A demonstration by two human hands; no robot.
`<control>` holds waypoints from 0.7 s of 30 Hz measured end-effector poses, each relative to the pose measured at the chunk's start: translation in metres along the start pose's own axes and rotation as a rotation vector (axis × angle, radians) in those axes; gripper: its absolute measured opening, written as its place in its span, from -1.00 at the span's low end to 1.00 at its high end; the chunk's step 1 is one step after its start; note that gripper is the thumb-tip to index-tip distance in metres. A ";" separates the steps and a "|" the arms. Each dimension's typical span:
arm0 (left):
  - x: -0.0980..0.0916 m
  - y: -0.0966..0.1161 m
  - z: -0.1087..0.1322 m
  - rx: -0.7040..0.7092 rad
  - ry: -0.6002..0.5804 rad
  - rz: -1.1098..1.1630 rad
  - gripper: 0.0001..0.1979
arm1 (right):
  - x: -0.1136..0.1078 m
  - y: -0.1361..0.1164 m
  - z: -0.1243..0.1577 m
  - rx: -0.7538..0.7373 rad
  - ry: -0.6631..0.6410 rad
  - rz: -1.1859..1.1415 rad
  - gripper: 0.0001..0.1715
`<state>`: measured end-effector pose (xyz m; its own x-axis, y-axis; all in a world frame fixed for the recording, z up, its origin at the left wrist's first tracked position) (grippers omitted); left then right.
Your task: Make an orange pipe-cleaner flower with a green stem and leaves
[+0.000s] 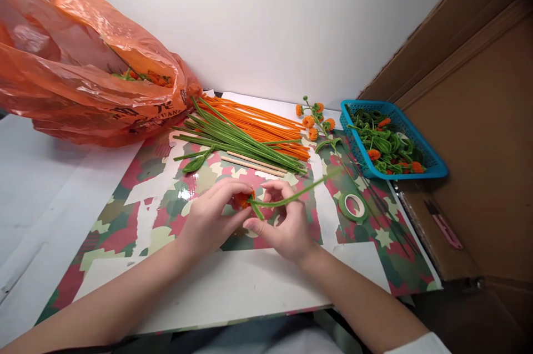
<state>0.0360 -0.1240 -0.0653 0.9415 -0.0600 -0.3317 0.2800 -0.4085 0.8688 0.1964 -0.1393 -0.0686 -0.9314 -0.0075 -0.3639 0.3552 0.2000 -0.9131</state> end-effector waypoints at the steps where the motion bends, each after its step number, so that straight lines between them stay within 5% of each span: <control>1: 0.000 0.000 0.001 0.029 0.010 -0.015 -0.93 | 0.002 -0.001 0.002 0.010 -0.003 -0.015 -0.48; 6: 0.000 0.000 0.001 -0.007 -0.014 0.090 -0.87 | 0.003 -0.001 0.001 -0.002 -0.039 -0.069 -0.85; 11: -0.005 0.000 -0.003 -0.175 -0.040 0.325 -0.90 | -0.004 0.006 -0.009 -0.116 -0.058 -0.104 -0.91; 16: -0.003 0.000 -0.003 -0.275 -0.058 0.412 -0.88 | -0.006 0.004 -0.009 -0.135 -0.106 -0.028 -0.73; 21: 0.000 -0.002 -0.001 -0.309 -0.109 0.515 -0.89 | -0.008 0.000 -0.010 -0.155 -0.035 -0.051 -0.85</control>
<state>0.0353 -0.1224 -0.0668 0.9501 -0.2796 0.1382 -0.1496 -0.0198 0.9885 0.2031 -0.1295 -0.0638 -0.9437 -0.0550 -0.3262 0.2881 0.3474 -0.8923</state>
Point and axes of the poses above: each hand's wrist, its own z-axis away from the middle knuckle, its own x-axis out of the palm, y = z × x, the point moved 1 cm from there along -z, towards the middle knuckle, and after that the axes turned 10 degrees about z, right-handed, at the moved point
